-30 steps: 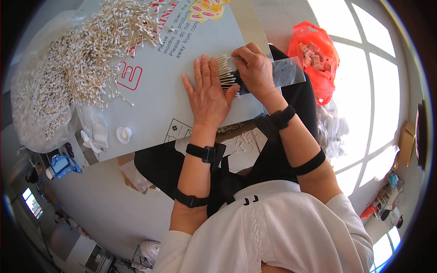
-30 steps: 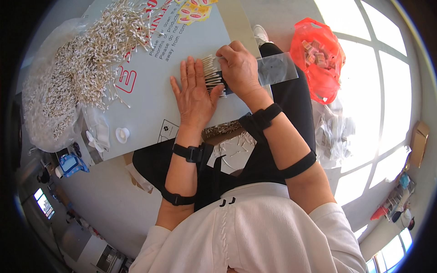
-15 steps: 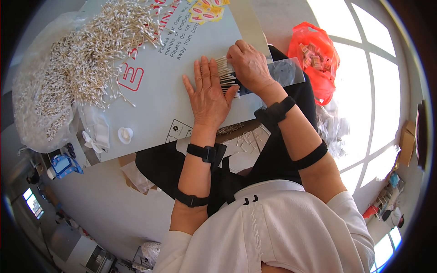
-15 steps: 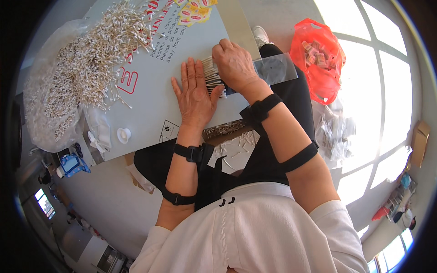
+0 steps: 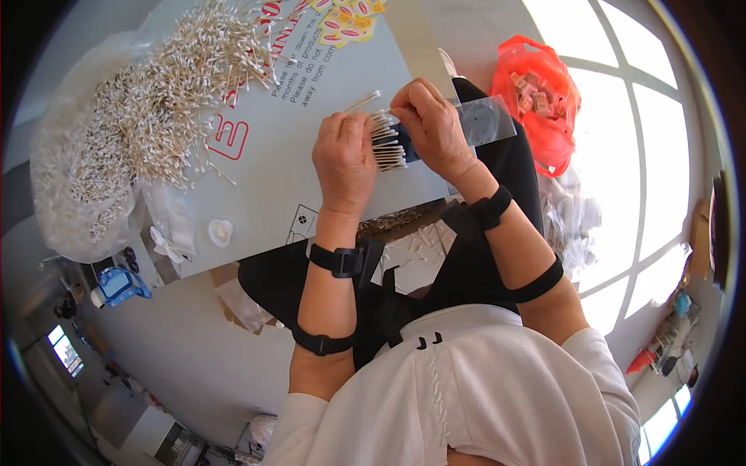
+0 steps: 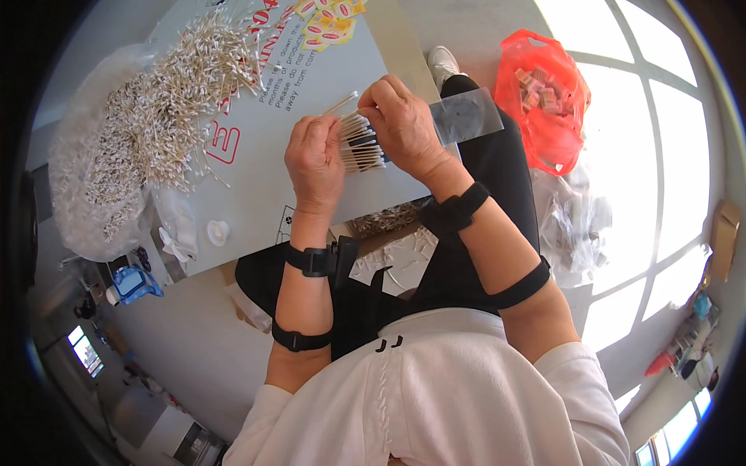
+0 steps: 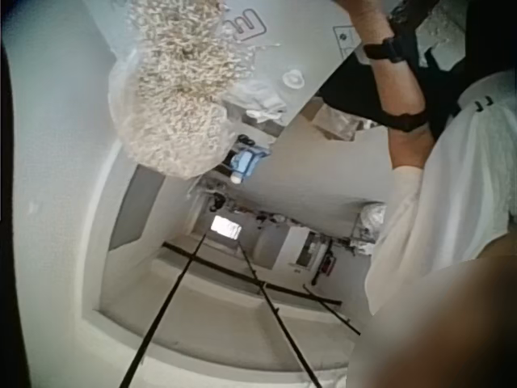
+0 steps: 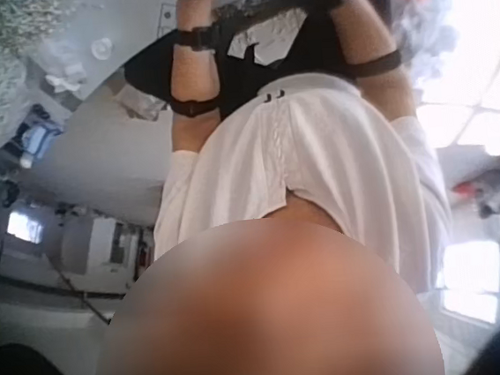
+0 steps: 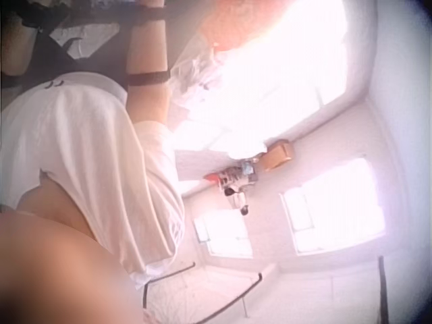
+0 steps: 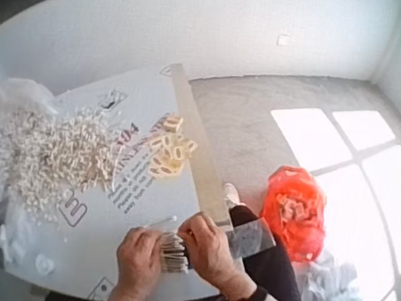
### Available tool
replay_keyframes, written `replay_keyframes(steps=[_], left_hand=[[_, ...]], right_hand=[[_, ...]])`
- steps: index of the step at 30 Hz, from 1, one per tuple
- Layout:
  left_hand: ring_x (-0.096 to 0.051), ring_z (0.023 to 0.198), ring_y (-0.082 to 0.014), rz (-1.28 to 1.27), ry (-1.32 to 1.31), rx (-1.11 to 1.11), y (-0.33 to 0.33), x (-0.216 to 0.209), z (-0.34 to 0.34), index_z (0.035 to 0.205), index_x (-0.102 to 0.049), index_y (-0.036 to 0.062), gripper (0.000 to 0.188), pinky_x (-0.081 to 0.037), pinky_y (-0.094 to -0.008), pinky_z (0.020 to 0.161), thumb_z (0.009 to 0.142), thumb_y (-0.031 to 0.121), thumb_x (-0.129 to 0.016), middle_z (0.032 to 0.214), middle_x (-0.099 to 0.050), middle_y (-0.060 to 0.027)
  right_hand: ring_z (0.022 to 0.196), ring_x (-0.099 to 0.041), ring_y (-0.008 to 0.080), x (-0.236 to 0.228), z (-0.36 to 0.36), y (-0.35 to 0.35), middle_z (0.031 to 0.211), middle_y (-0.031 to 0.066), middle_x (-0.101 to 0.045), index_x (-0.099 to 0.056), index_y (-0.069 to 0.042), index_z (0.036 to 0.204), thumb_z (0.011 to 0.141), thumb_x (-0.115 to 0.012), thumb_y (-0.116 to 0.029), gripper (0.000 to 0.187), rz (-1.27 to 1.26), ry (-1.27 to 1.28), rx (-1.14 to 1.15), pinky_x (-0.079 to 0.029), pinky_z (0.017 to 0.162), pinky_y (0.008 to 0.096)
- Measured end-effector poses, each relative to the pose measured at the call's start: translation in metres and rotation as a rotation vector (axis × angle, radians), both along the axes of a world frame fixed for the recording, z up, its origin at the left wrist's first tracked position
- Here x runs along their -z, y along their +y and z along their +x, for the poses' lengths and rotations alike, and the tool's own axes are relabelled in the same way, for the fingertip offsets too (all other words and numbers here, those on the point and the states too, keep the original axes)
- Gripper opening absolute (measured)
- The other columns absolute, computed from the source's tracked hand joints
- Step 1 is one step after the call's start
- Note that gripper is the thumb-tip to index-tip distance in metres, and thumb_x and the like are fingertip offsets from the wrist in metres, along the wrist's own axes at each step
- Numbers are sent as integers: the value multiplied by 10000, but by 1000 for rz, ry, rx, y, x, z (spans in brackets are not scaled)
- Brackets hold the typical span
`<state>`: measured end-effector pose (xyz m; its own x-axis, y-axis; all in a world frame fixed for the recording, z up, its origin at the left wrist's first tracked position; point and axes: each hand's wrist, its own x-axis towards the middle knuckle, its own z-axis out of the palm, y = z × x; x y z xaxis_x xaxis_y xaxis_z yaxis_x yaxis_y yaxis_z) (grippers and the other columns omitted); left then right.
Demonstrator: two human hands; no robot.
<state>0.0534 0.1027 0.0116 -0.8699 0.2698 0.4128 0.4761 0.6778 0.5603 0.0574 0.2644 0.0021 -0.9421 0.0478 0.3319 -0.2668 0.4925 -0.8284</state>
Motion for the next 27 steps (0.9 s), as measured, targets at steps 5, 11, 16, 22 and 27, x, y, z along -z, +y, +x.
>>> replay_keyframes(steps=[5, 11, 16, 22, 27], left_hand=[[-591, 767, -305, 83, 26, -30, 7, -5, 4, 891, -598, 34, 111, -493, -391, 647, 817, -2, -672, 814, -597, -95], [-593, 751, -304, 86, 35, -66, 7, -5, 8, 893, -612, 38, 98, -494, -392, 646, 826, 5, -676, 805, -602, -97], [-591, 710, -295, 106, 41, -77, 7, -5, 11, 901, -631, 42, 79, -489, -380, 627, 842, 35, -683, 776, -598, -92], [-575, 680, -287, 64, 37, -69, 10, -5, 16, 861, -619, 45, 56, -464, -384, 592, 853, 54, -674, 746, -577, -85], [-565, 661, -290, 39, 40, -60, 10, -6, 20, 838, -608, 47, 64, -449, -397, 579, 838, 52, -672, 729, -565, -87]], right_hand=[[771, -653, 182, 16, 10, -12, 956, 90, -662, -603, -3, 1004, 901, -577, 19, 109, -553, -328, 91, -515, 654, 299], [862, -653, 119, 28, 16, -19, 1007, 92, -687, -573, 46, 1205, 929, -565, 25, 277, -1068, -343, 83, -537, 758, 237], [778, -631, 91, 17, 17, -13, 917, 50, -687, -661, 35, 1085, 901, -618, 11, 190, -1054, -400, 107, -505, 702, 215], [615, -486, 48, 9, 22, -16, 744, -19, -620, -702, 8, 957, 893, -673, -42, 86, -1225, -476, -6, -384, 560, 195], [626, -509, 43, 9, 28, -26, 749, -21, -622, -698, -2, 950, 895, -681, -59, 81, -1317, -552, -8, -406, 570, 191]])
